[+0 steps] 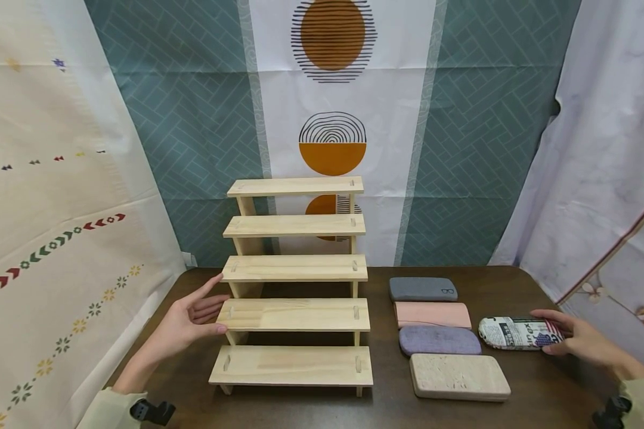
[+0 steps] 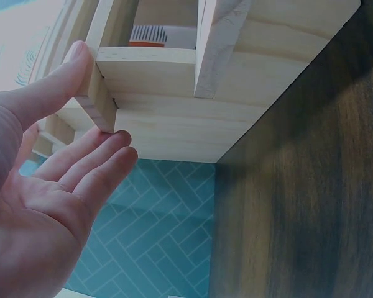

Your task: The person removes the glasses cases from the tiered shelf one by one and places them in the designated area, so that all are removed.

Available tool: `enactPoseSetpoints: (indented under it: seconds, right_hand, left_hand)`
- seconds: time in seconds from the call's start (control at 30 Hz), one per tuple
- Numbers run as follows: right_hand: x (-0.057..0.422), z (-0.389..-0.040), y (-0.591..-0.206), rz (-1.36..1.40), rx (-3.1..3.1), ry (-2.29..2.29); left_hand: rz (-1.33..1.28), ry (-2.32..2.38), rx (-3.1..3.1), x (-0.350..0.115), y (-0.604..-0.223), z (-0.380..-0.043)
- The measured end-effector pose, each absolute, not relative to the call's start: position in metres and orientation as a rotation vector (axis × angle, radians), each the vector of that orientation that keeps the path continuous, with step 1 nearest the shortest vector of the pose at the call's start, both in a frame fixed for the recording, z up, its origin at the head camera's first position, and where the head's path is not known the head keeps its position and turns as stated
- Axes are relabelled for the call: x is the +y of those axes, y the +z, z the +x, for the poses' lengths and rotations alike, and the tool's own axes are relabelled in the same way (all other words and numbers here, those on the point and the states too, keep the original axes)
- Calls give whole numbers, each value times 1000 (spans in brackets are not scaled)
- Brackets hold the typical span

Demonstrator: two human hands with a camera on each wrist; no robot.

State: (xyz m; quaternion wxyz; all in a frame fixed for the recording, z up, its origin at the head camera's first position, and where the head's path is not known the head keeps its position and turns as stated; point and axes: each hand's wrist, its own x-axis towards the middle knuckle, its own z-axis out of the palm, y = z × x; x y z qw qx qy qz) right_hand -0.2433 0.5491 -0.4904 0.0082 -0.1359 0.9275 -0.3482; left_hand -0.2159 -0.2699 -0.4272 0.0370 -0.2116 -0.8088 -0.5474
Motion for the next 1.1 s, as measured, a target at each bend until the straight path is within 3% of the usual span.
enactPoseSetpoints:
  seconds: [0.4, 0.83, 0.97, 1.1]
  right_hand:
    - [531, -227, -467, -322, 3074, -1023]
    - [424, -193, -429, -770, 3157, -1127]
    - [393, -187, -425, -785, 3178, -1181]
    - [368, -188, -422, -820, 3312, -911]
  left_hand:
    - [-644, -1674, -2490, -267, -428, -219]
    - [-678, -1681, -2470, -268, -427, -221]
    - [-680, -1713, -2471, -275, -425, -220]
    - [-666, -1660, -2550, -287, -420, -216]
